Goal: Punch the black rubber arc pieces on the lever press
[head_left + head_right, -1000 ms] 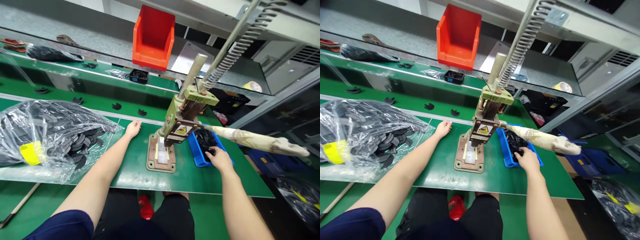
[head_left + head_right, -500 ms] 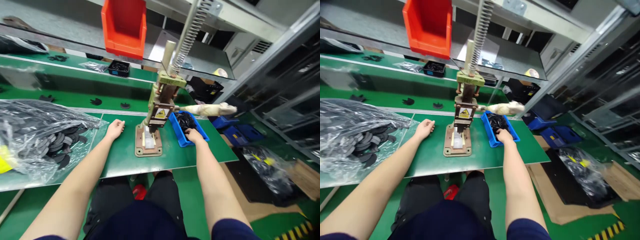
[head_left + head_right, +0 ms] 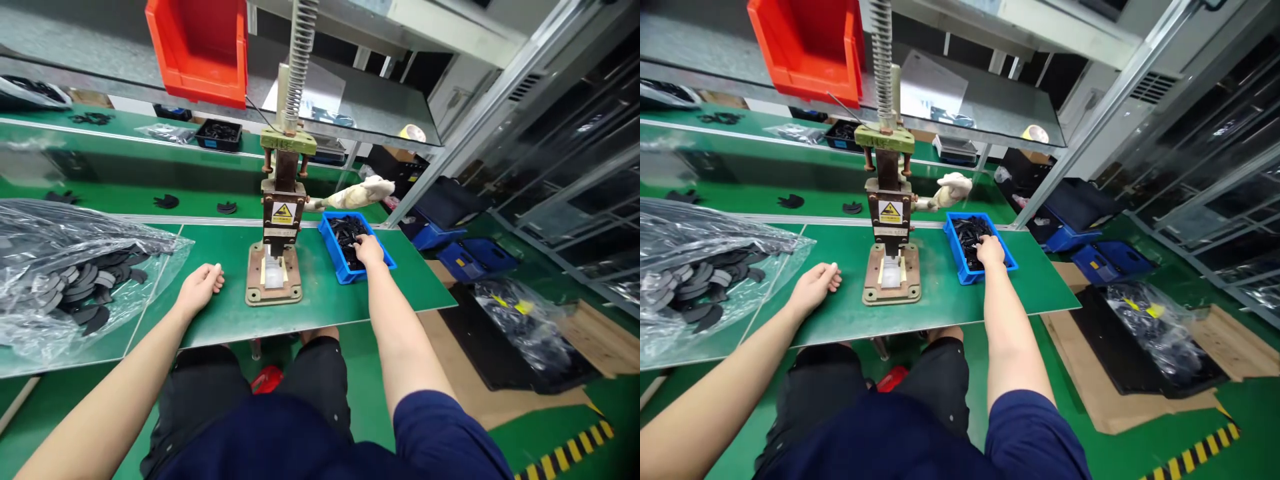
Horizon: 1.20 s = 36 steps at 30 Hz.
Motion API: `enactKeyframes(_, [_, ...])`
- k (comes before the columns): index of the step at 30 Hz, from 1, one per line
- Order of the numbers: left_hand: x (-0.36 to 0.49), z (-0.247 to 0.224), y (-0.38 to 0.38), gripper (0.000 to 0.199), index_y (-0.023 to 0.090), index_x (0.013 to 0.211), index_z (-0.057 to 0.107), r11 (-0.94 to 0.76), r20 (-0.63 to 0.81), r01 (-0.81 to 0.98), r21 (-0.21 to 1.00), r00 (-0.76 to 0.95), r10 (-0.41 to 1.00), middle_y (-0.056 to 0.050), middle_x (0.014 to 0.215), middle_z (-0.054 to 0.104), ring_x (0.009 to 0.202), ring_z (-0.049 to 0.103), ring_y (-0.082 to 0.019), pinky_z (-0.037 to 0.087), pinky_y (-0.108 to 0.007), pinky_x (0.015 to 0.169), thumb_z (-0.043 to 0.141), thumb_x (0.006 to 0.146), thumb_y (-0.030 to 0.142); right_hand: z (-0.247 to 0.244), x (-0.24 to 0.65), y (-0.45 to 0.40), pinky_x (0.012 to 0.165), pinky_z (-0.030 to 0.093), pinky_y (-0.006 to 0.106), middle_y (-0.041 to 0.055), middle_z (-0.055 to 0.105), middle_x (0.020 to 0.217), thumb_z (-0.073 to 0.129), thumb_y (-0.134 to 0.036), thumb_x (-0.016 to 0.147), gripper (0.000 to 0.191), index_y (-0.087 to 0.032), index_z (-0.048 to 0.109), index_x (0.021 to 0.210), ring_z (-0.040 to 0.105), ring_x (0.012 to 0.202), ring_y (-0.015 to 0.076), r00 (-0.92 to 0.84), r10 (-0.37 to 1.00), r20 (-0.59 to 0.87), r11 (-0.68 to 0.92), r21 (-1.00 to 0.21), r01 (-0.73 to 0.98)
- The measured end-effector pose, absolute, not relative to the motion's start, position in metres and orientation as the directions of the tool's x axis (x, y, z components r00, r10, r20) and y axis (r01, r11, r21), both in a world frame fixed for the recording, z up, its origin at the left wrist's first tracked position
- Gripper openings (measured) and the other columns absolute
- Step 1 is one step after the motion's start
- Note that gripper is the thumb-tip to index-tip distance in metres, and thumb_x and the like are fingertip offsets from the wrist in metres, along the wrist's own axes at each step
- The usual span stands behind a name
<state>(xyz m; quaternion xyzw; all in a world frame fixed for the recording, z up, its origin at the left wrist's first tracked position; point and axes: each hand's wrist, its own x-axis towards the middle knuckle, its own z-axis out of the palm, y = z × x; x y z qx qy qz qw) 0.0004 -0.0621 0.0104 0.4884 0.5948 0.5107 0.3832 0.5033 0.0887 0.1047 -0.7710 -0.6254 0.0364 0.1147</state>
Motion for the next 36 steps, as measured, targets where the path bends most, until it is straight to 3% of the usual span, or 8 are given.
enactKeyframes(8, [0.011,0.021,-0.063,0.051,0.02,0.082,0.067,0.037,0.033,0.279,0.96,-0.243,0.969,-0.003,0.068,0.068,0.057,0.06,-0.014,0.052,-0.025,0.055,0.064,0.09,0.071,0.112,0.49,0.107,0.104,0.061,0.047,0.0099,0.065,0.136,0.066,-0.049,0.098,0.047,-0.019,0.062,0.133,0.066,0.121,0.0221,0.229,0.971,0.065,-0.195,-0.341,0.92])
enactKeyframes(16, [0.007,0.021,-0.062,0.041,0.02,0.083,0.066,0.015,0.046,0.23,0.973,-0.259,0.965,-0.003,0.068,0.067,0.055,0.059,-0.014,0.052,-0.026,0.056,0.064,0.094,0.059,0.139,0.483,0.06,0.1,0.062,0.044,0.0092,0.068,0.13,0.063,-0.05,0.1,0.045,-0.018,0.062,0.131,0.068,0.115,0.0198,0.258,0.926,0.277,-0.015,-0.654,0.756])
enactKeyframes(21, [0.03,0.031,-0.088,0.035,0.021,0.09,0.065,-0.002,0.063,0.199,0.98,-0.3,0.952,-0.002,0.074,0.068,0.061,0.061,-0.014,0.053,-0.027,0.061,0.064,0.096,0.055,0.126,0.438,-0.02,0.089,0.064,0.038,0.006,0.076,0.107,0.045,-0.055,0.105,0.048,-0.021,0.066,0.132,0.073,0.09,0.0157,0.07,0.948,0.311,0.224,-0.806,0.549])
enactKeyframes(24, [0.063,0.047,-0.124,0.03,0.022,0.098,0.066,-0.086,0.115,0.206,0.975,-0.136,0.984,-0.003,0.083,0.07,0.072,0.066,-0.017,0.055,-0.029,0.069,0.066,0.097,0.052,0.104,0.396,-0.079,0.091,0.065,0.039,0.0019,0.076,0.085,0.049,-0.054,0.105,0.045,-0.022,0.066,0.132,0.077,0.091,0.0175,-0.118,0.953,0.278,0.302,-0.868,0.394])
enactKeyframes(27, [0.095,0.067,-0.154,0.028,0.023,0.116,0.069,-0.213,0.208,0.211,0.954,0.047,0.977,-0.006,0.099,0.073,0.087,0.07,-0.019,0.058,-0.032,0.081,0.069,0.098,0.045,0.085,0.359,-0.123,0.081,0.065,0.036,-0.0005,0.073,0.076,0.046,-0.05,0.107,0.041,-0.022,0.058,0.135,0.077,0.081,0.0162,-0.25,0.934,0.256,0.32,-0.91,0.264])
enactKeyframes(30, [0.111,0.082,-0.169,0.034,0.023,0.127,0.071,-0.301,0.263,0.246,0.921,0.174,0.949,-0.01,0.109,0.073,0.091,0.071,-0.02,0.058,-0.034,0.081,0.071,0.098,0.041,0.075,0.34,-0.147,0.075,0.065,0.032,0.0002,0.076,0.085,0.049,-0.046,0.107,0.031,-0.024,0.054,0.129,0.076,0.075,0.0142,-0.328,0.906,0.269,0.347,-0.914,0.21])
enactKeyframes(33, [0.111,0.089,-0.174,0.024,0.024,0.117,0.077,-0.378,0.315,0.289,0.88,0.241,0.918,-0.011,0.106,0.076,0.094,0.072,-0.022,0.059,-0.037,0.084,0.071,0.099,0.038,0.073,0.339,-0.154,0.085,0.065,0.034,0.0044,0.079,0.104,0.063,-0.039,0.1,0.024,-0.025,0.06,0.119,0.078,0.093,0.0167,-0.37,0.87,0.326,0.426,-0.875,0.231])
enactKeyframes(36, [0.108,0.09,-0.177,0.018,0.024,0.113,0.079,-0.461,0.394,0.274,0.844,0.267,0.88,-0.01,0.102,0.078,0.095,0.072,-0.022,0.06,-0.038,0.086,0.071,0.1,0.031,0.072,0.342,-0.155,0.094,0.065,0.038,0.0053,0.079,0.111,0.07,-0.032,0.096,0.024,-0.026,0.064,0.118,0.078,0.101,0.0187,-0.391,0.83,0.398,0.514,-0.819,0.257])
